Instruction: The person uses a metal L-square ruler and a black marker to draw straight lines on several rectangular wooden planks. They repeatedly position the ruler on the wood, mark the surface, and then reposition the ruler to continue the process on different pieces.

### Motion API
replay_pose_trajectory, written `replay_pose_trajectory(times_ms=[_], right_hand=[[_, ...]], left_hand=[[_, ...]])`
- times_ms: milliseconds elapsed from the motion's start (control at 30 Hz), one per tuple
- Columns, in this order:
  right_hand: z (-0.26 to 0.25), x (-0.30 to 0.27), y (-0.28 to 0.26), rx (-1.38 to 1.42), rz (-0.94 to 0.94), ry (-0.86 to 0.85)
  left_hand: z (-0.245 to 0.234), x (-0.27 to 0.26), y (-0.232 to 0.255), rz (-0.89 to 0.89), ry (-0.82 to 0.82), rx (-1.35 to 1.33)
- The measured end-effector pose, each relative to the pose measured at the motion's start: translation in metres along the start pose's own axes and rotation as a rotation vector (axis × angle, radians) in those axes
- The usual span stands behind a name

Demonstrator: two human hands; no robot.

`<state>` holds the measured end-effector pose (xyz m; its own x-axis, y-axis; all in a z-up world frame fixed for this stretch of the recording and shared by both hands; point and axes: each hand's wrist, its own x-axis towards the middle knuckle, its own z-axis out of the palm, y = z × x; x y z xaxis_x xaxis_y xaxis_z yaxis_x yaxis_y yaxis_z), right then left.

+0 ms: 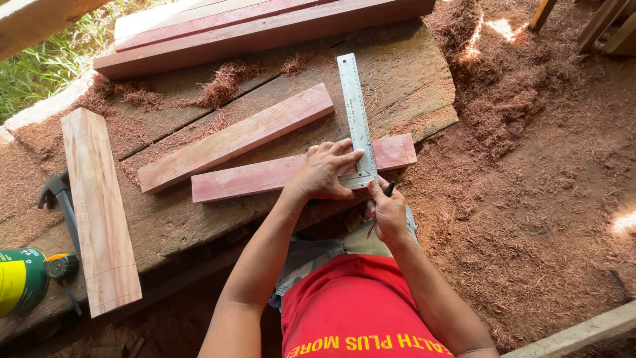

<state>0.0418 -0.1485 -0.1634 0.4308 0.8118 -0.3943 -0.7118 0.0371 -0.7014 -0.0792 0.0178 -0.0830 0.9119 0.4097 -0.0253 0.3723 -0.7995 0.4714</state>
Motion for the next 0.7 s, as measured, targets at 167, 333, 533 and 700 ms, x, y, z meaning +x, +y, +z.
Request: replay_pose_trajectory(times_ms=[167, 333, 533, 700], right_hand=[[-0.001, 0.0017, 0.0026, 0.0, 0.002, 0.017], [0.0031, 0.0, -0.0016, 0.01, 0.007, 0.01], [0.0012, 0.0016, 0.0001, -0.003, 0.005, 0.009], [-0.0014, 0.0031, 0.0024, 0.002, 0.013, 0.018]], left_hand=[[-0.0006, -0.0003, 0.0013, -0.014, -0.008, -0.004], [0.0005, -0.0002, -0.0014, 0.006, 0.015, -0.012], [0.0002, 0.0, -0.0009, -0.004, 0.008, -0.016], [0.0002, -0.0005, -0.0004, -0.005, 0.012, -0.022]])
